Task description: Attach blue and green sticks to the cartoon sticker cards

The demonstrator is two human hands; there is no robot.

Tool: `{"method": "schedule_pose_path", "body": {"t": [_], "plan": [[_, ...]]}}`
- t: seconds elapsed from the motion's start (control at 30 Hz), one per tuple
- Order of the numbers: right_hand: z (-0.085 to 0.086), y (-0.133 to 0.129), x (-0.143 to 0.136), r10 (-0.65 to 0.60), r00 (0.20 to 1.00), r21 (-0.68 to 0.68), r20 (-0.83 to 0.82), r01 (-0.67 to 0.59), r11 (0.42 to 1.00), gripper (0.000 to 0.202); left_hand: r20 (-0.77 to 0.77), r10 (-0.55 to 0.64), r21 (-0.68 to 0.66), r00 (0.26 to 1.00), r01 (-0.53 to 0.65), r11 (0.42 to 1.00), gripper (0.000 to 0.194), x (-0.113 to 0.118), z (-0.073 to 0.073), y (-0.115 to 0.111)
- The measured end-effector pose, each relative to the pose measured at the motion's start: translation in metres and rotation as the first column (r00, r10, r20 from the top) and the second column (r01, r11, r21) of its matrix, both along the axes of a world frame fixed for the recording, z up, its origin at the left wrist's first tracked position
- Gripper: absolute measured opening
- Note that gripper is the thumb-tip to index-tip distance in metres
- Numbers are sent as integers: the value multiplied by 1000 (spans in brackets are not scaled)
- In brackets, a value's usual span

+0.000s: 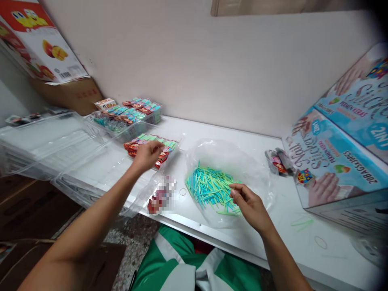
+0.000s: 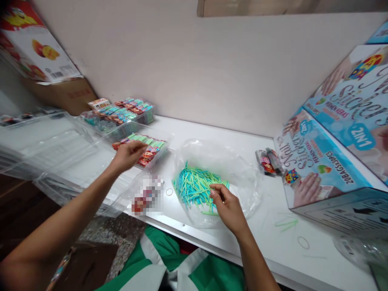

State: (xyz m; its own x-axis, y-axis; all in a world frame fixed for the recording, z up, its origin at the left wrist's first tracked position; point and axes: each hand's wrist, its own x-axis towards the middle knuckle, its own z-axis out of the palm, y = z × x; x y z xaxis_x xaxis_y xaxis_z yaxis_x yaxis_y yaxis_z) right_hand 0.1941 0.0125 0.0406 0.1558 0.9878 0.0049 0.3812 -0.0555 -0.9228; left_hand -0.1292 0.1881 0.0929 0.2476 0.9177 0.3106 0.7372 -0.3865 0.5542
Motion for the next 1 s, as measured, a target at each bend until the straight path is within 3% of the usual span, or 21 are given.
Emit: {"method": "schedule_pose_path", "body": {"t": [0.03, 0.1, 0.17, 0.27, 0.37, 0.47, 0.57, 0.77, 1.0], "plan": [[-1, -2, 1, 0, 1000, -1, 7, 1, 1000, 31, 14, -34, -9, 999, 34, 999, 34, 7, -9, -23], [-1, -6, 3, 6, 1000, -5, 5, -6, 1000, 31, -103, -137, -109, 985, 126, 986, 31, 23, -37, -66], [-1, -11, 5, 14, 1000, -7, 1, -14, 1000, 30, -313, -122, -155, 942, 77, 985, 31, 35, -71, -96], [0, -18, 8, 10, 1000, 6, 21, -10, 1000, 30, -526, 84, -78, 846, -146, 986, 40, 45, -114, -113], [-2, -24, 16, -15, 999, 21, 47, 14, 1000, 30, -587, 167, -39, 792, -233, 972, 39, 44, -136, -110], [-10, -28, 27, -39, 996, 16, 83, 38, 999, 31, -599, 156, -20, 786, -210, 978, 38, 41, -139, -106], [-20, -29, 41, -67, 981, 3, 180, 68, 998, 32, -607, 155, 8, 779, -190, 982, 33, 40, -134, -105], [-33, -22, 66, -56, 888, -74, 456, 100, 992, 30, -612, 226, 19, 758, -272, 962, 28, 46, -124, -104], [-54, 38, 86, 37, 774, -334, 633, 230, 914, 31, -605, 265, 99, 751, -260, 961, 21, 50, -123, -107]]}}
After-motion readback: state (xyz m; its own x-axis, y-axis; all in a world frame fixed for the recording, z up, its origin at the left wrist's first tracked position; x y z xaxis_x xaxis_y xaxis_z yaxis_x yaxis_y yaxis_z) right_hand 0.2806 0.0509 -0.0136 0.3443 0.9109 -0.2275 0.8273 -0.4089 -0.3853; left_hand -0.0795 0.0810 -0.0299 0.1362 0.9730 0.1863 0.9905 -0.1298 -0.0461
